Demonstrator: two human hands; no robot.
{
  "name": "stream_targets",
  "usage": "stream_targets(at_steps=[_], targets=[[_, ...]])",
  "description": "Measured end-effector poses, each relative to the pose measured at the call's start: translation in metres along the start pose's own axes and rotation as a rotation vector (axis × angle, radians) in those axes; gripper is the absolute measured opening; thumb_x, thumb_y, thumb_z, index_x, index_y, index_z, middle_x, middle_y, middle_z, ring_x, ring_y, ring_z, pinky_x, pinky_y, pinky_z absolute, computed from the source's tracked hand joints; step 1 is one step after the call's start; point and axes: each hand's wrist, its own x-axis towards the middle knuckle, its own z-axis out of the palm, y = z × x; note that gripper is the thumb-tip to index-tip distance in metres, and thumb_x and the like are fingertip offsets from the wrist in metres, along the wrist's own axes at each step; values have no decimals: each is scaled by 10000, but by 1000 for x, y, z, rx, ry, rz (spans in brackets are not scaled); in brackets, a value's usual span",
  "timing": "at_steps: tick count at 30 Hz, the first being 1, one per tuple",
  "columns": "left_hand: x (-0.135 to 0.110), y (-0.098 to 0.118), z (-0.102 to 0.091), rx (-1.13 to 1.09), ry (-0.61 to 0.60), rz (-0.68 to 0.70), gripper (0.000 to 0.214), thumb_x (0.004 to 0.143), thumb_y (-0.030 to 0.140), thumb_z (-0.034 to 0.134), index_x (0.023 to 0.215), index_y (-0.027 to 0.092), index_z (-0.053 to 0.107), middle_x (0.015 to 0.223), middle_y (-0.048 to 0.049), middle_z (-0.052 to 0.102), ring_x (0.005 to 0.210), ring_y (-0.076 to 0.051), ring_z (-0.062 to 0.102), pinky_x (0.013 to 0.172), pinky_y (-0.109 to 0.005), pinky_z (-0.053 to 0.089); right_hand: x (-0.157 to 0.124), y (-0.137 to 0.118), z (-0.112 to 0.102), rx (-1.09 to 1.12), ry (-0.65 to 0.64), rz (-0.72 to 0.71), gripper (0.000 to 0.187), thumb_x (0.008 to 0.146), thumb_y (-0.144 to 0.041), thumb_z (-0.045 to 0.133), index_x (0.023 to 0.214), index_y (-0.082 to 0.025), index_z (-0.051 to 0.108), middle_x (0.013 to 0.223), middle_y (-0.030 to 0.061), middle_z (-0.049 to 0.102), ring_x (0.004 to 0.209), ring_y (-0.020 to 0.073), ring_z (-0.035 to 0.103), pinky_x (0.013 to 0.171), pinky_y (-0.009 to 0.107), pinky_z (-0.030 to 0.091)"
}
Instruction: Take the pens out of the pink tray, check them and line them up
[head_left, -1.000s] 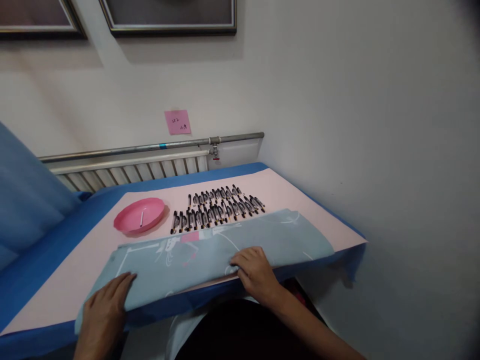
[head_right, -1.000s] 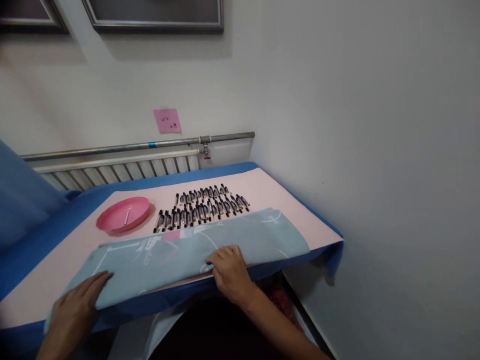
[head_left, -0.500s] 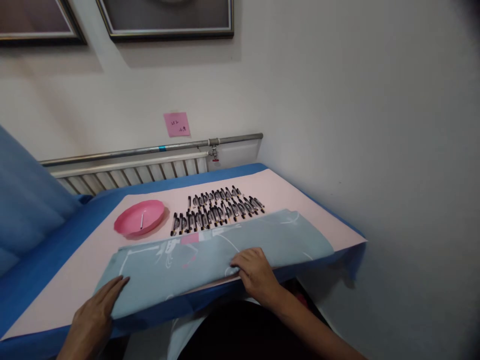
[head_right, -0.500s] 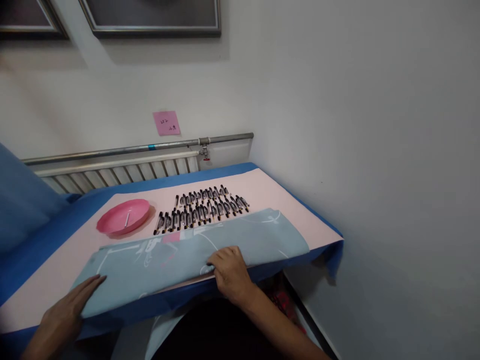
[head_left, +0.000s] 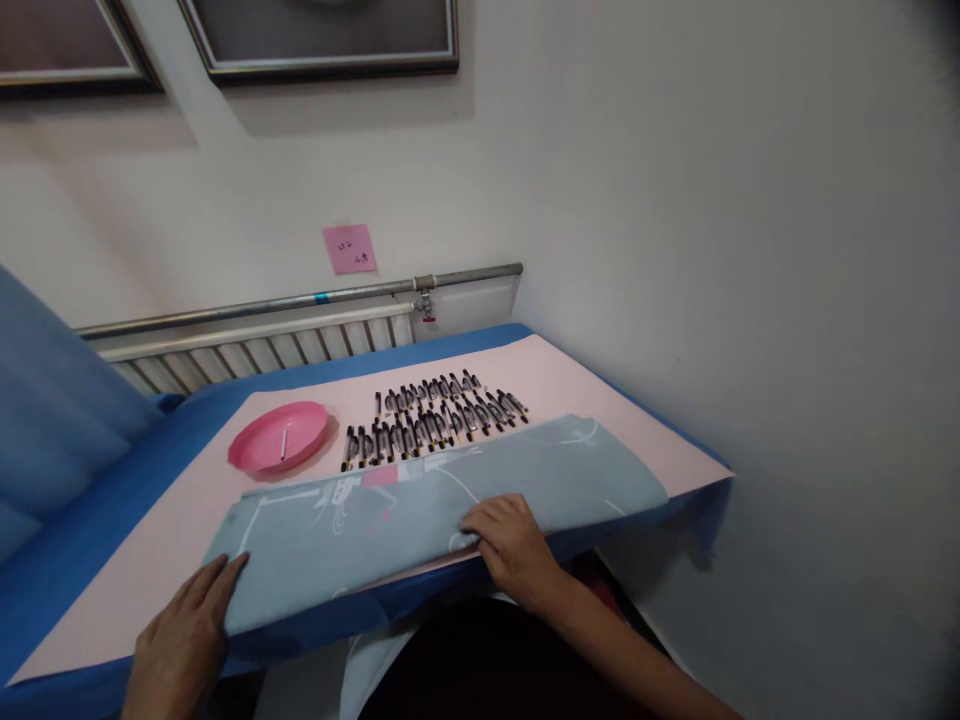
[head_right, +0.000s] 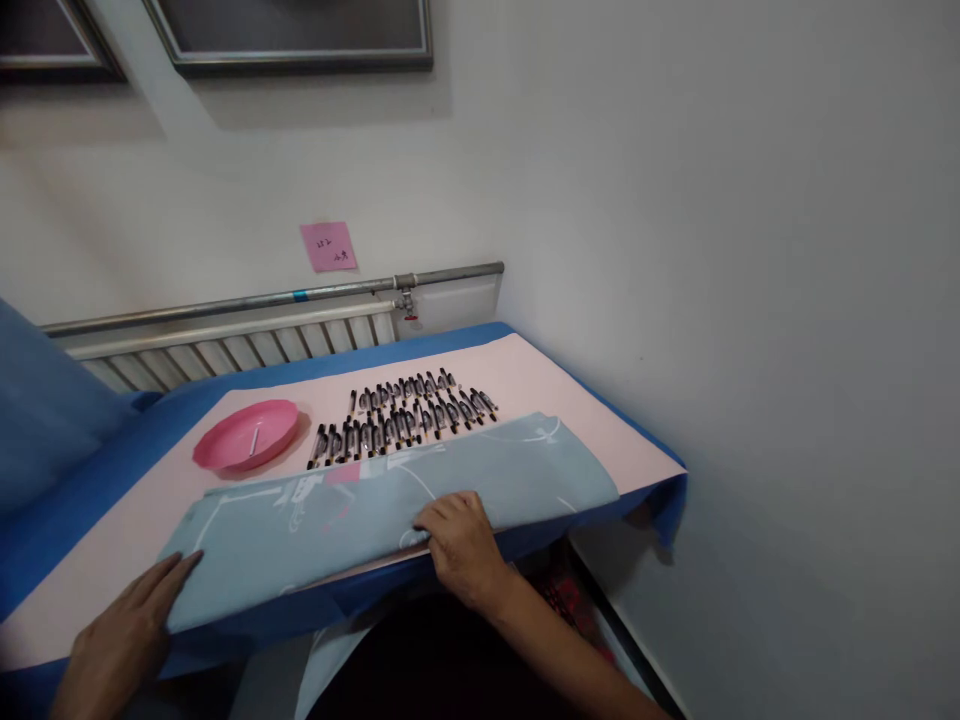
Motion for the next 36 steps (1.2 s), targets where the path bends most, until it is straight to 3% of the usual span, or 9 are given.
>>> stream_targets(at_steps=[6, 9, 14, 18, 21, 27, 30, 33, 36], targets=[[2, -17, -6, 49, -148, -38, 626, 726, 10, 294, 1295, 256, 380, 1317, -108, 419, 1118, -278, 471, 774, -478, 459, 1, 1, 2, 22, -6, 5, 319, 662, -6, 429, 867, -200, 577, 860, 36, 622, 849, 168, 495, 786, 319, 274], [7, 3, -20, -8, -84, 56, 540, 727, 63, 343, 1227, 213, 478, 1248, -110, 493, 1103, -282, 484, 816, -474, 447, 1, 0, 1, 8, -12, 13, 311, 664, -7, 437, 863, -200, 577, 863, 28, 623, 854, 162, 495, 787, 313, 276], [32, 101, -36, -418, 152, 451, 387, 825, 285, 373, 1168, 181, 518, 1227, -70, 525, 1129, -186, 474, 943, -351, 398, 0, -2, -3, -6, -38, 21, 299, 674, -28, 463, 884, -206, 578, 883, 18, 623, 868, 158, 491, 799, 313, 273], [47, 184, -33, -555, 223, 595, 388, 861, 334, 348, 1164, 156, 512, 1206, -86, 543, 1128, -180, 471, 957, -365, 382, 0, -1, -5, -12, -60, 13, 278, 698, -55, 471, 903, -209, 578, 915, 20, 618, 892, 163, 482, 808, 321, 270], [53, 218, -24, -536, 207, 669, 397, 867, 334, 342, 1189, 160, 494, 1227, -88, 524, 1153, -191, 441, 956, -383, 373, -2, 0, -5, -43, -90, 20, 252, 723, -82, 468, 910, -206, 581, 901, 28, 611, 887, 164, 479, 805, 323, 275], [49, 227, -10, -326, 220, 723, 400, 876, 315, 317, 1222, 199, 479, 1277, -77, 479, 1199, -234, 376, 922, -407, 363, -2, -1, -9, -25, -118, 8, 288, 705, -107, 507, 962, -220, 570, 918, 11, 619, 941, 155, 487, 848, 320, 279], [48, 225, -8, -280, 249, 746, 408, 877, 318, 311, 1242, 213, 460, 1287, -70, 470, 1200, -227, 374, 916, -391, 358, 3, 4, -17, 51, -109, 47, 191, 744, -184, 516, 920, -216, 583, 887, 5, 632, 891, 138, 524, 818, 290, 321], [49, 226, -7, -275, 264, 727, 412, 873, 344, 317, 1245, 231, 455, 1288, -50, 471, 1188, -218, 388, 910, -378, 360, 11, 22, -32, 57, -20, 135, 164, 817, -230, 454, 894, -193, 594, 874, 21, 641, 840, 128, 545, 772, 262, 355], [50, 227, -5, -281, 277, 717, 402, 869, 332, 328, 1239, 244, 459, 1294, -35, 467, 1189, -211, 386, 913, -368, 353, 15, 54, -52, -160, 30, 260, 202, 839, -251, 426, 913, -179, 600, 914, 51, 637, 871, 163, 539, 785, 299, 345]])
